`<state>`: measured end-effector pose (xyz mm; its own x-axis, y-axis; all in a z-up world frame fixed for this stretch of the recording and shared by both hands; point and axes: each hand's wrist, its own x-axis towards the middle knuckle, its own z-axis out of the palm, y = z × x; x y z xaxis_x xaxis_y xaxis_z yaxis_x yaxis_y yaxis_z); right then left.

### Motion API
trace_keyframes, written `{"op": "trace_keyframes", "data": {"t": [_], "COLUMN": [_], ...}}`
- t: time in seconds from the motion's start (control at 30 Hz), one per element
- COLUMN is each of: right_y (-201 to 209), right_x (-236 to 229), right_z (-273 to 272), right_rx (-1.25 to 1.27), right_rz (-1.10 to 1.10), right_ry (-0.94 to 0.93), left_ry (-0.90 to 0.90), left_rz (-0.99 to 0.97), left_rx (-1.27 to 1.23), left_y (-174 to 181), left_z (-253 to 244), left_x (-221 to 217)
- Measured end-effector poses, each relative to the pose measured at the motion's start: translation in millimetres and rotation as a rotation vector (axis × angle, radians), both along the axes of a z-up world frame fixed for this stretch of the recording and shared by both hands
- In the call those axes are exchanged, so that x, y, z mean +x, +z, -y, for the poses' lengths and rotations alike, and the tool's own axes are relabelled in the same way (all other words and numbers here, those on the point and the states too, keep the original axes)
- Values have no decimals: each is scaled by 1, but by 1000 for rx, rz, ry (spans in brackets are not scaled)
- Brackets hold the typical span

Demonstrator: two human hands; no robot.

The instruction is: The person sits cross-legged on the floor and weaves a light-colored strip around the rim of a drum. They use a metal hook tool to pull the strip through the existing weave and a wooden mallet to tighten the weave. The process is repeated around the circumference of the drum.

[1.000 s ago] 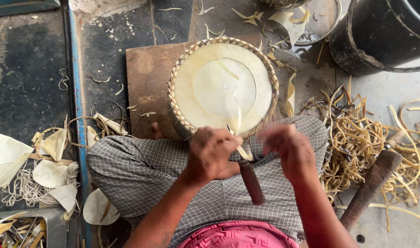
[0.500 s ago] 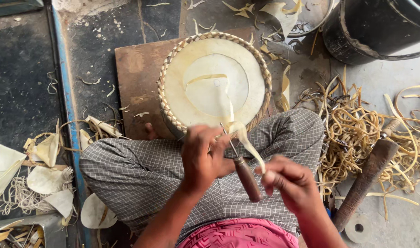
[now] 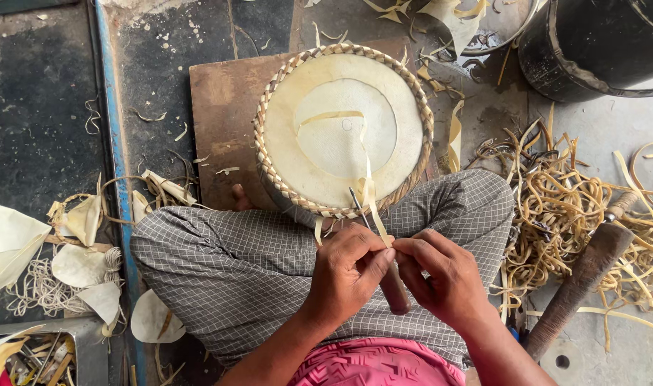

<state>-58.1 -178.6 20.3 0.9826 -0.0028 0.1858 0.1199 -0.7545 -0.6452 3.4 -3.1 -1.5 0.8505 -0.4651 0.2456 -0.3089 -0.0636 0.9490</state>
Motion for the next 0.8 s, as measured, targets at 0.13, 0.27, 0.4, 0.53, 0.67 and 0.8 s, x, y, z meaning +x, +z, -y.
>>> {"op": "trace_keyframes", "data": {"t": [0.13,0.27,0.4,0.53,0.67,0.8], "right_y": [-16,-30,-41,-44,-48,-50], "right_x": [0,-4,-8,-10,-11,-9], "right_z": [2,13,8,-8,-13,-11], "right_rx": [63,142,179,401,437,468], "right_rz": [-40,-239,-182,-450,-551,-574], "right_ry": [2,-132,-92,-40,-106,-102], "left_ry": [69,245,347,388,417,449], "left_rz": [170,177,336,329,316,346], "left_rx": [63,105,244,271,279,320], "left_y": [-15,-35,-28,-25,-33,-39], "left_z": [4,4,-16,-6,-4,-1], "left_x": [1,30,58,60,59,59]}}
